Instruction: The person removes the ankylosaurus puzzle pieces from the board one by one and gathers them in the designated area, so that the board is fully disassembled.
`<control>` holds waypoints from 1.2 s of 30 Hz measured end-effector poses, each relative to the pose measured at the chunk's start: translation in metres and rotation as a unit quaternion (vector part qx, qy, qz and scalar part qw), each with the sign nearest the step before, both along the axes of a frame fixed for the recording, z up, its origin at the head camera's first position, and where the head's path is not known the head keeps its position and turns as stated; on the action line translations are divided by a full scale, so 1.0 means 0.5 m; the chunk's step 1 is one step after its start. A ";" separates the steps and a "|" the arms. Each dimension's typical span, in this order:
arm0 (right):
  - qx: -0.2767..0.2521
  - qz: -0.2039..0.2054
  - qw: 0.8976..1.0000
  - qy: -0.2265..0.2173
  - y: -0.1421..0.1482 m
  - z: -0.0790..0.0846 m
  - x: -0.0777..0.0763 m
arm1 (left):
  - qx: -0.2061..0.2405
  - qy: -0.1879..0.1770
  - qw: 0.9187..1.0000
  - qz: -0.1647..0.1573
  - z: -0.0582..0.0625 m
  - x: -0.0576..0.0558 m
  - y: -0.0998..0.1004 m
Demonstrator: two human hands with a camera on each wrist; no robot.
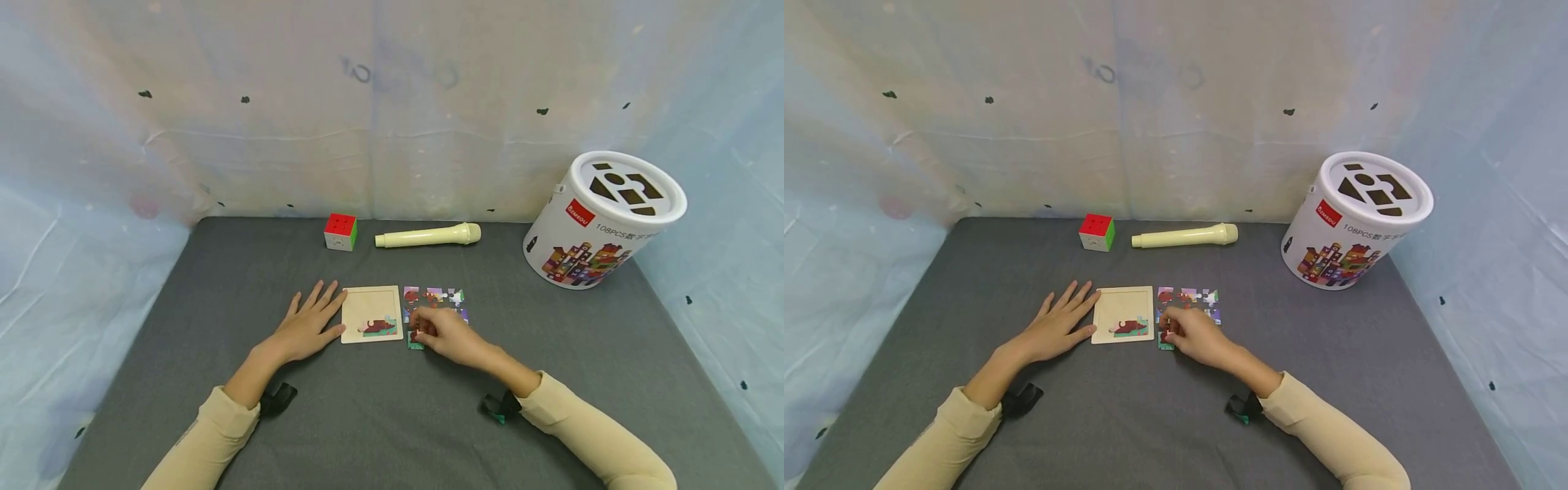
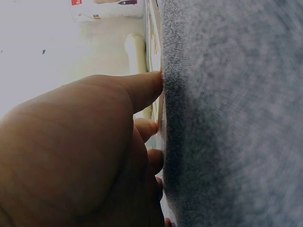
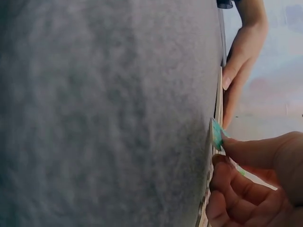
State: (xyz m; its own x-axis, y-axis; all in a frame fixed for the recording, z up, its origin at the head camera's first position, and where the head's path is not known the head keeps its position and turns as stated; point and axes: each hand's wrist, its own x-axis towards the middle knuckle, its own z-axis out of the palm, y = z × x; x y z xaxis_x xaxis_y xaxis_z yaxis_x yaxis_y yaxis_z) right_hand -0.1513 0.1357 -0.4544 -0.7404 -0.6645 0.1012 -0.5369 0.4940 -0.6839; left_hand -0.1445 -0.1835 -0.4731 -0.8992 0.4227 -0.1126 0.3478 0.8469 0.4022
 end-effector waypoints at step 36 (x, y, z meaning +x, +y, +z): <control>0.088 0.010 0.975 0.202 -0.017 -0.009 0.022 | 0.008 -0.004 1.000 -0.003 -0.009 -0.001 -0.004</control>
